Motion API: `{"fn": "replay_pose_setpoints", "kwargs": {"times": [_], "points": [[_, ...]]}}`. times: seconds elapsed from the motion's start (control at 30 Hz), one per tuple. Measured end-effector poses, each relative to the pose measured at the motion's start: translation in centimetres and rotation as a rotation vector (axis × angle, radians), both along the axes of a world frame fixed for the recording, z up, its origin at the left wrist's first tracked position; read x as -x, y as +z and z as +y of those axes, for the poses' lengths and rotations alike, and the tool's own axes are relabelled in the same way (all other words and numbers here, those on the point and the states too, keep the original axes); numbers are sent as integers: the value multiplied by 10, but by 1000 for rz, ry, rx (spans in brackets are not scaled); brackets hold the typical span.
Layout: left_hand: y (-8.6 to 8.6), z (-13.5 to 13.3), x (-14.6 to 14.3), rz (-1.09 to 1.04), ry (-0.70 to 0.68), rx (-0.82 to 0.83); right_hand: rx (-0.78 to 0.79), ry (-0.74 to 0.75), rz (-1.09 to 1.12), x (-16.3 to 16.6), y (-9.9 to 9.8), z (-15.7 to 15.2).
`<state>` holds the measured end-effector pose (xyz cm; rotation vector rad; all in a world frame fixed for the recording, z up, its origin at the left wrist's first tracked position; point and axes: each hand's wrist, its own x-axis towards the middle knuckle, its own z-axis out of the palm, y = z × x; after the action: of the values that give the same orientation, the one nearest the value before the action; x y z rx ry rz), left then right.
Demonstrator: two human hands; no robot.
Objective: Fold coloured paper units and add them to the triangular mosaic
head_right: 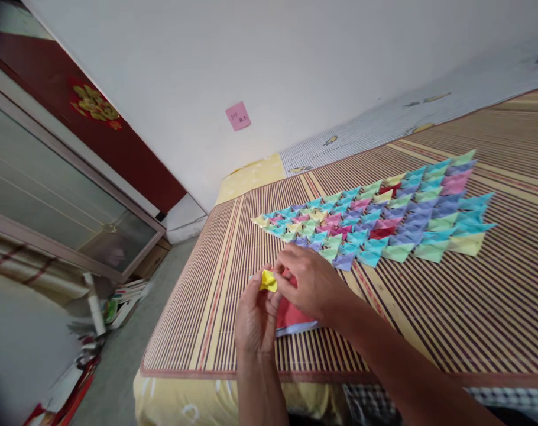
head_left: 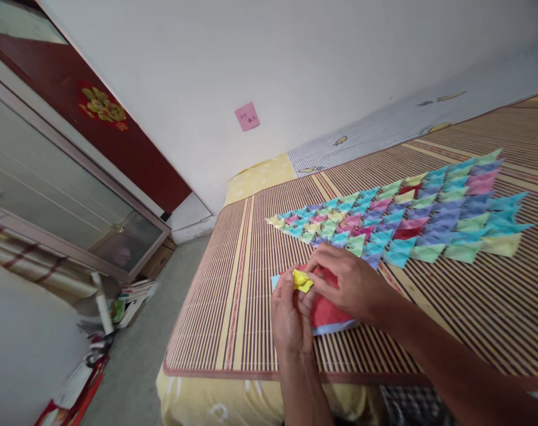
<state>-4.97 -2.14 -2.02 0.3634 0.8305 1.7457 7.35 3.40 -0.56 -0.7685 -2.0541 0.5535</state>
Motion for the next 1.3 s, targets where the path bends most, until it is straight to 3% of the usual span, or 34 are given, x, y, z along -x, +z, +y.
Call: {"fn": "replay_pose_setpoints", "kwargs": {"times": [0.27,0.5,0.63,0.77,0.93,1.1,1.3], "points": [[-2,0,-2,116,-4,37,157,-99,-104,4,-4,-5],[-10,0,-3,323,-40,-23,142,-192,-150,6,-6,-4],[-5,-1,-4,184,-36,-12,143,-156,-137,6,-8,-3],[0,0,-3,37,-35,12,66,-100,-58,5,-7,-2],[1,0,-2,1,-27,17,-89,4,11,7,-6,-2],[2,-2,-5,19,-96,-11,-166,-38,-85,11,-11,-2],[2,-3,-8,82,-87,-27,-221,-75,-206,11,-11,-3]]}}
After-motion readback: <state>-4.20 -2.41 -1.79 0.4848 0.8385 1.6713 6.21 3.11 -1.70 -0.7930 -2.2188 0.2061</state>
